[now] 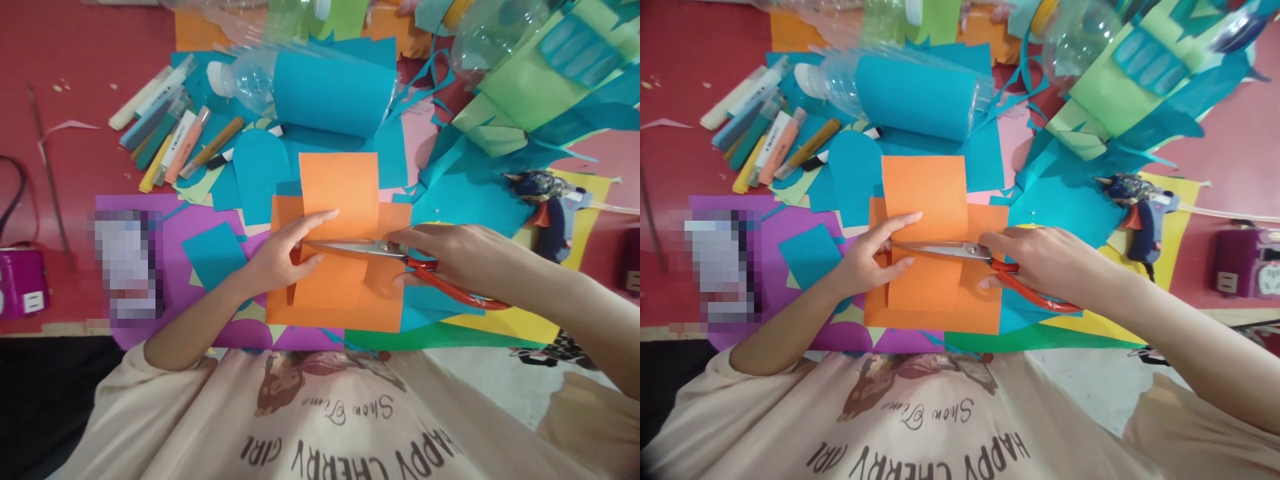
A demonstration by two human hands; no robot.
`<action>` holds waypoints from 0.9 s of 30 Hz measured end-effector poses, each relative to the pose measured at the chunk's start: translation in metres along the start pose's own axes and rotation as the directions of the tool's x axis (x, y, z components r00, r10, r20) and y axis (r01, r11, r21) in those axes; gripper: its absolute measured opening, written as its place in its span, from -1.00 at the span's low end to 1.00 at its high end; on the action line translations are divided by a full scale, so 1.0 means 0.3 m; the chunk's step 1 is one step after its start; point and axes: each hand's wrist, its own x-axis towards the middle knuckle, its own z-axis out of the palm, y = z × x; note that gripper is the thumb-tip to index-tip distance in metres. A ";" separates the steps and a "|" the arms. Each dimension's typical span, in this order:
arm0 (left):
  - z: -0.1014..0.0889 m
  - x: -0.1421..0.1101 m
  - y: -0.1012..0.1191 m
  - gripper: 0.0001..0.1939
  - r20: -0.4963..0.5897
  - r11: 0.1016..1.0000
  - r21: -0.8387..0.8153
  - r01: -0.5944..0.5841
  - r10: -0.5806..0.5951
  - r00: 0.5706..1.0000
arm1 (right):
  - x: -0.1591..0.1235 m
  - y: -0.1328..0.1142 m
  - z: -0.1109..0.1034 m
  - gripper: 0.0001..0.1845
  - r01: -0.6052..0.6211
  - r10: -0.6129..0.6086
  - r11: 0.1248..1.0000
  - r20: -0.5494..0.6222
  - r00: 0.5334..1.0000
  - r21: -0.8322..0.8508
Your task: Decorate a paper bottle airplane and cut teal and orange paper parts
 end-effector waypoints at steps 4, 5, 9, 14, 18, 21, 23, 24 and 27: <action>-0.001 0.000 0.001 -0.43 -0.004 1.000 0.006 -0.004 0.004 1.000 | 0.006 -0.006 -0.008 -0.40 -0.024 0.024 1.000 0.017 1.000 -0.005; -0.001 0.001 0.002 -0.43 -0.006 1.000 0.005 -0.012 0.012 1.000 | 0.006 -0.005 -0.008 -0.40 -0.027 0.028 1.000 0.019 0.999 -0.013; 0.000 0.002 0.002 -0.43 0.003 1.000 -0.001 -0.008 0.008 1.000 | 0.003 0.002 -0.002 -0.40 -0.005 0.005 1.000 0.004 1.000 -0.009; 0.001 -0.003 -0.005 -0.41 0.022 1.000 0.009 0.029 -0.030 0.999 | -0.003 0.010 0.013 -0.42 0.010 -0.011 1.000 -0.057 0.998 -0.016; -0.016 -0.006 -0.014 -0.44 -0.020 0.997 0.055 0.059 -0.058 0.998 | -0.025 0.022 0.037 -0.49 -0.034 0.027 0.999 -0.148 0.989 -0.042; -0.031 -0.002 -0.025 -0.45 -0.107 0.995 0.079 0.056 -0.048 0.993 | -0.053 0.036 0.061 -0.59 -0.105 0.098 0.994 -0.198 0.975 -0.030; -0.037 0.004 -0.034 -0.46 -0.154 0.994 0.097 0.054 -0.038 0.987 | -0.073 0.046 0.078 -0.65 -0.179 0.168 0.984 -0.254 0.952 -0.021; -0.039 0.007 -0.037 -0.47 -0.171 0.993 0.107 0.049 -0.030 0.985 | -0.083 0.050 0.086 -0.68 -0.218 0.204 0.976 -0.286 0.936 -0.017; -0.046 0.016 -0.041 -0.52 -0.205 0.989 0.136 0.057 -0.028 0.978 | -0.108 0.066 0.114 -0.73 -0.320 0.301 0.947 -0.375 0.877 0.013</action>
